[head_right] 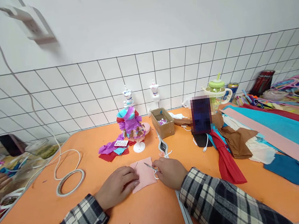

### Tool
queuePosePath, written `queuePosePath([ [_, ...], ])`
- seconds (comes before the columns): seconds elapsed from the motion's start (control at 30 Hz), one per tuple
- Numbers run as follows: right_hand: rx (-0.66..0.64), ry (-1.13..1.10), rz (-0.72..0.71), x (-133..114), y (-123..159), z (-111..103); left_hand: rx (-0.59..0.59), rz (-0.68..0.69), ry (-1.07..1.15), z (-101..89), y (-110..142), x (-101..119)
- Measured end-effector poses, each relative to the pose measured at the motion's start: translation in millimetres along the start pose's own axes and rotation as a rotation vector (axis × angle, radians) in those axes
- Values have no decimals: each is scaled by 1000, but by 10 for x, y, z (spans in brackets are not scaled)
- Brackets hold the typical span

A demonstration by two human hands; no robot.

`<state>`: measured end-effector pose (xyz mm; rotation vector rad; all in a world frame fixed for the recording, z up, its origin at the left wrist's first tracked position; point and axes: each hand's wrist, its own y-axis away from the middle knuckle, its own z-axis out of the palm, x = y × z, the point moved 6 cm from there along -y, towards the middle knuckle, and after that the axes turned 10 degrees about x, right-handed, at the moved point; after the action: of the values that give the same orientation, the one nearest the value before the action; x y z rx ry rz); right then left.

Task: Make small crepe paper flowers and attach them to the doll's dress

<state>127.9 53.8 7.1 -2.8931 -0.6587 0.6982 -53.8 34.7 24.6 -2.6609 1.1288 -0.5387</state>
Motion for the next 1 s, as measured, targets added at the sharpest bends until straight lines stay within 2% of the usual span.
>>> queuePosePath([
  [0.2,-4,-21,7,31,-8,33,10,-54,-20,13,18,-40],
  [0.5,-6,1,16,30,-13,6,61,-31,-24,-21,10,-22],
  [0.7,-16,64,-70,-16,-19,19,123,-1,-20,-36,16,-24],
  [0.77,-9,65,-67,-11,-27,17,128,-50,-24,-37,20,-66],
  [0.9,-3,42,-41,13,-35,-2,188,-235,-95,-91,44,-195],
  [1.0,-2,31,-29,20,-22,-25,186,-297,-160,-108,54,-224],
])
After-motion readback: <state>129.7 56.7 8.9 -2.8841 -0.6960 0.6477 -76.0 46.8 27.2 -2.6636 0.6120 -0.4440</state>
